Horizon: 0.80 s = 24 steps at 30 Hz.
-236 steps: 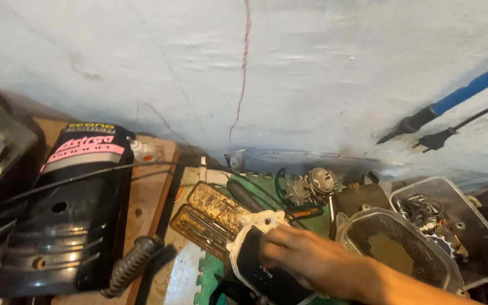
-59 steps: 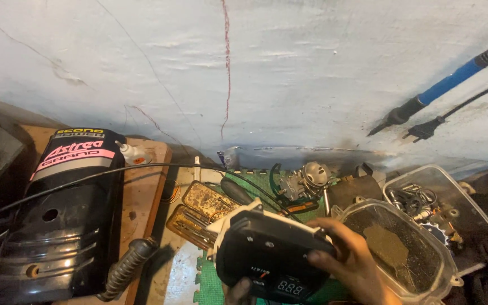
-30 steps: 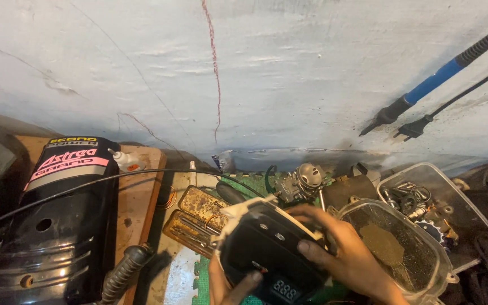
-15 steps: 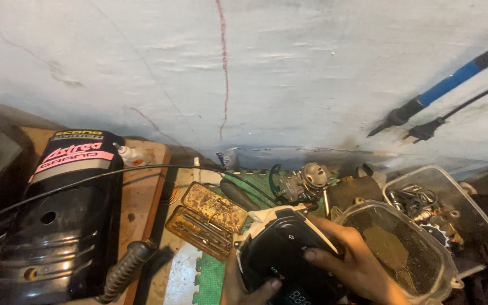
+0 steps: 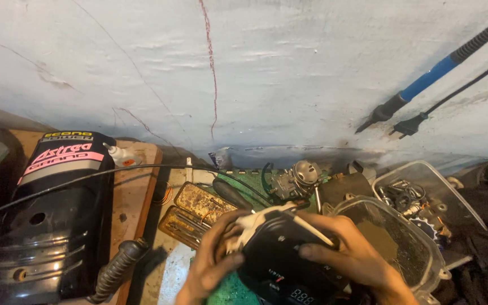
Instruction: The person assembles a motorcycle instrument cluster at a workbench. They align the black gauge face onto the housing, drive its screws with a screwdriver, then fit and press the clear plastic lens cover over the assembly and reposition it on the bench.
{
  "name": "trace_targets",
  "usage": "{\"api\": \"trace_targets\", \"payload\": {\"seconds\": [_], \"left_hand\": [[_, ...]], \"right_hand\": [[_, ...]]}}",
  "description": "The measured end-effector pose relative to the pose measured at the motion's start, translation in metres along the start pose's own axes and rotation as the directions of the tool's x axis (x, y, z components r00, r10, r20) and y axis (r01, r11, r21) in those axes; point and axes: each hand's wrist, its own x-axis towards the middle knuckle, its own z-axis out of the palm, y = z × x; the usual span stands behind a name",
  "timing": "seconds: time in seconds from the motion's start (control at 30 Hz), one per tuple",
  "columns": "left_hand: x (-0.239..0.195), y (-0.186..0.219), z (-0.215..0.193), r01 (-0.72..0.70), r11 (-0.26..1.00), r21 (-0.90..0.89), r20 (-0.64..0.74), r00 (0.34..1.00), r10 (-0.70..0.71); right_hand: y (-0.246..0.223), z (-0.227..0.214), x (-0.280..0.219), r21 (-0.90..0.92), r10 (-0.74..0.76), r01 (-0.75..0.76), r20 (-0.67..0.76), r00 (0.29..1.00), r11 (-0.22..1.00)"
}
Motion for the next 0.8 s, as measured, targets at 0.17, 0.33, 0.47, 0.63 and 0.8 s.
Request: {"api": "trace_targets", "payload": {"seconds": [0.17,0.33,0.47,0.63,0.8], "left_hand": [[0.015,0.028,-0.001,0.06,0.968,0.245,0.279,0.952,-0.129],[0.012,-0.007,0.003,0.105,0.958,0.266,0.217,0.962,-0.165],[0.006,-0.03,-0.004,0.124,0.986,0.11,0.014,0.992,-0.126],[0.001,-0.046,-0.012,0.072,0.993,0.097,-0.23,0.972,-0.048],[0.004,-0.051,-0.006,-0.023,0.963,-0.268,-0.562,0.816,-0.137]], "right_hand": [[-0.021,0.002,0.004,-0.435,-0.187,0.269,0.221,0.957,0.86],[-0.044,0.018,0.016,-0.53,-0.144,0.25,0.235,0.961,0.81],[-0.031,0.014,0.015,-0.562,-0.163,0.224,0.158,0.974,0.796],[-0.017,-0.015,-0.014,-0.572,-0.432,0.322,-0.062,0.9,0.754],[0.015,-0.027,-0.028,-0.653,-0.561,0.261,-0.304,0.77,0.711]]}}
